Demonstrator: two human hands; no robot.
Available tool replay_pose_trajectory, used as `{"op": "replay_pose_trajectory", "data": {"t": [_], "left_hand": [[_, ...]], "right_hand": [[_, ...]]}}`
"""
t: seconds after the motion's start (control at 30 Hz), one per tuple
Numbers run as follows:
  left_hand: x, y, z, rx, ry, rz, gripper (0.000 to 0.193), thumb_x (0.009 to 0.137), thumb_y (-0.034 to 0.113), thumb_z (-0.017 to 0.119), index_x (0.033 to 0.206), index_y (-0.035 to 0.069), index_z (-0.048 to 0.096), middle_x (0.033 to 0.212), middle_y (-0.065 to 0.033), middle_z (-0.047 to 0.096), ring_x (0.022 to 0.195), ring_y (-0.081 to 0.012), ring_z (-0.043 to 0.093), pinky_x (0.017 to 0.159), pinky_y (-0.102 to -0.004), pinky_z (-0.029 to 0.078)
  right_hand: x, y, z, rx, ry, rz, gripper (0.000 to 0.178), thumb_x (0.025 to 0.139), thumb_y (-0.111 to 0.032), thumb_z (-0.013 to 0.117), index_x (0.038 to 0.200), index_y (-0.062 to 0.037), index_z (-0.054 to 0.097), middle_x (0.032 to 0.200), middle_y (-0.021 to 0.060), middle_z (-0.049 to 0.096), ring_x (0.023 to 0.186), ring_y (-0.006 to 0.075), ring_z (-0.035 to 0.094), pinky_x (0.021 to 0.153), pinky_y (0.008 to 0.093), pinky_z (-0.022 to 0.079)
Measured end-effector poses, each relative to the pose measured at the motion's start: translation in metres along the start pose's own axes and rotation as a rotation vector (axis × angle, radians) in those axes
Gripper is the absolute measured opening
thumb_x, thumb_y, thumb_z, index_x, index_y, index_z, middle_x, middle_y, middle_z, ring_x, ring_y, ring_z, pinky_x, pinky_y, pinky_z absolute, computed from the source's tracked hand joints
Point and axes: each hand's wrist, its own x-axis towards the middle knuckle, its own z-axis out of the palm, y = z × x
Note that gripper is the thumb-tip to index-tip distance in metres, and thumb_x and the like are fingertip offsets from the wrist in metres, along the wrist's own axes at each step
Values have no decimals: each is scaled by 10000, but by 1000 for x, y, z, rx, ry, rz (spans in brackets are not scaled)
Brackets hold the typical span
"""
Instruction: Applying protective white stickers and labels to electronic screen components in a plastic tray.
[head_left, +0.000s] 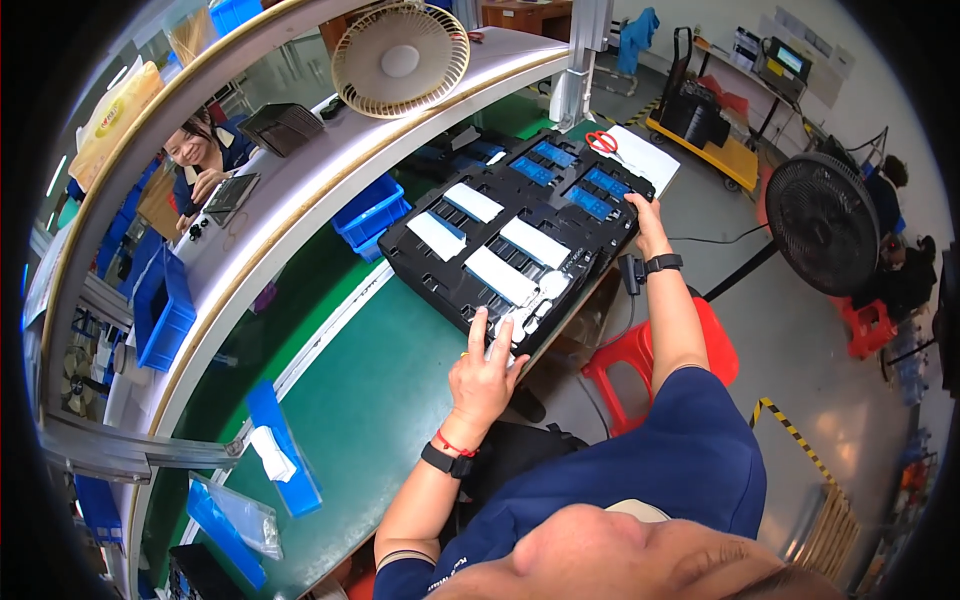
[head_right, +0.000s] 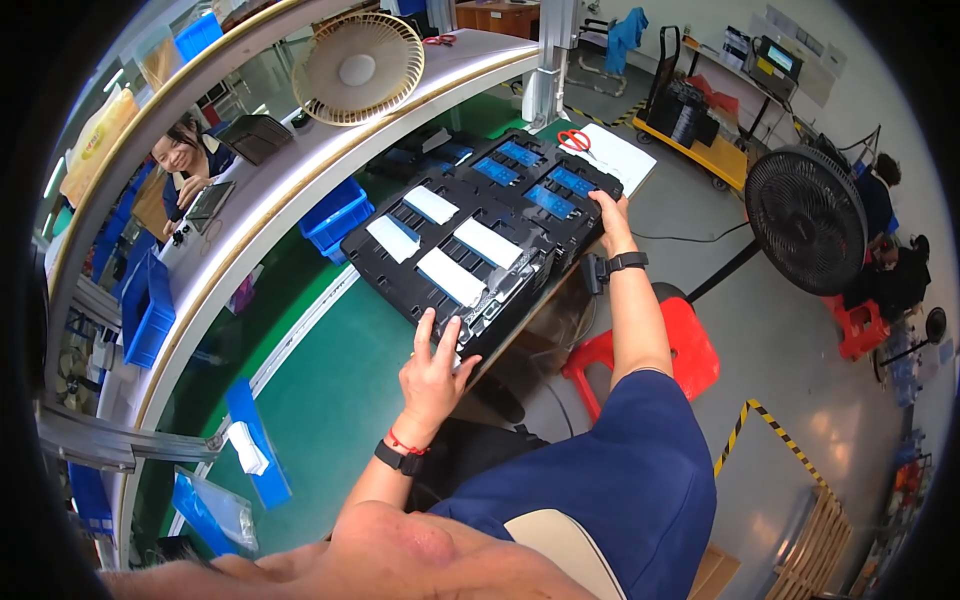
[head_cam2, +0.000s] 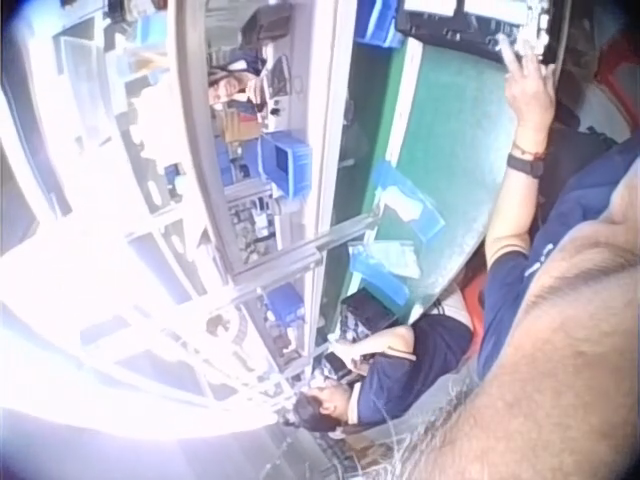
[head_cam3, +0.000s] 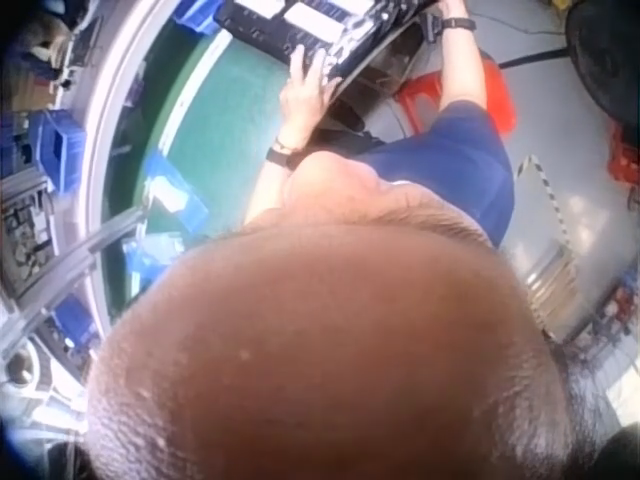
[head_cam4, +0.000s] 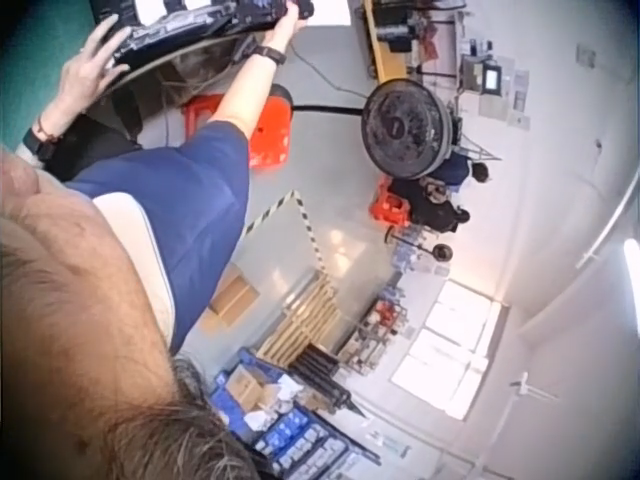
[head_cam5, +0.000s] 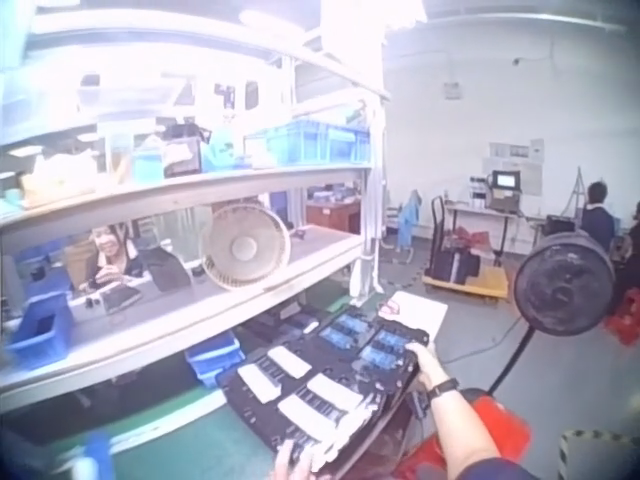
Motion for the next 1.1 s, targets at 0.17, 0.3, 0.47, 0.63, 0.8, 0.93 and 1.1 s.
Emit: {"op": "replay_pose_trajectory", "data": {"t": [0.17, 0.3, 0.47, 0.63, 0.8, 0.93, 1.1], "left_hand": [[-1, -5, 5, 32, 19, 61, 640, 667, 262, 797, 1236, 121, 542, 1345, -198, 433, 711, -282, 645, 552, -324, 525], [0, -12, 5, 35, 34, 19, 639, 675, 246, 792, 1243, 118, 531, 1356, -195, 425, 742, -292, 648, 567, -330, 530], [12, -29, 5, 12, 2, -26, 612, 675, 231, 792, 1220, 112, 539, 1360, -173, 430, 691, -261, 648, 568, -324, 529], [21, -39, 5, 35, -4, -39, 606, 663, 235, 797, 1208, 141, 548, 1376, -129, 430, 737, -280, 658, 586, -334, 535], [26, -49, -1, 52, -28, -77, 610, 661, 232, 796, 1210, 142, 548, 1400, -95, 414, 811, -293, 661, 619, -337, 545], [27, -57, -8, 43, -65, -89, 613, 661, 227, 794, 1214, 138, 544, 1411, -87, 404, 842, -291, 660, 633, -338, 549], [27, -64, -14, 18, -67, -65, 614, 660, 209, 793, 1214, 132, 541, 1413, -79, 405, 901, -294, 649, 661, -336, 549]], "right_hand": [[5, 12, -19, -69, 75, -31, 360, 711, -142, 645, 1022, 6, 542, 880, 67, 603, 818, 188, 596, 748, 320, 501], [-22, 8, -20, 14, 214, -38, 609, 684, -119, 659, 1210, -41, 363, 1020, 104, 519, 895, 228, 560, 765, 362, 503], [-42, 4, -39, 168, 163, 86, 804, 675, -92, 656, 1337, -137, 203, 1125, 133, 454, 997, 271, 537, 787, 445, 504], [-71, -19, -45, 75, 197, 252, 573, 706, -231, 690, 1135, -231, 309, 1039, 59, 543, 863, 246, 616, 693, 597, 503], [-105, -33, -43, 25, 242, 241, 612, 716, -233, 689, 1134, -206, 243, 1048, 89, 524, 832, 281, 616, 705, 684, 456], [-135, -41, -44, 30, 298, 221, 620, 722, -209, 676, 1165, -154, 246, 1064, 106, 510, 857, 293, 613, 693, 678, 468], [-164, -37, -69, 61, 301, 188, 534, 735, -175, 645, 1167, -124, 336, 1020, 107, 545, 827, 285, 641, 635, 561, 549]]}}
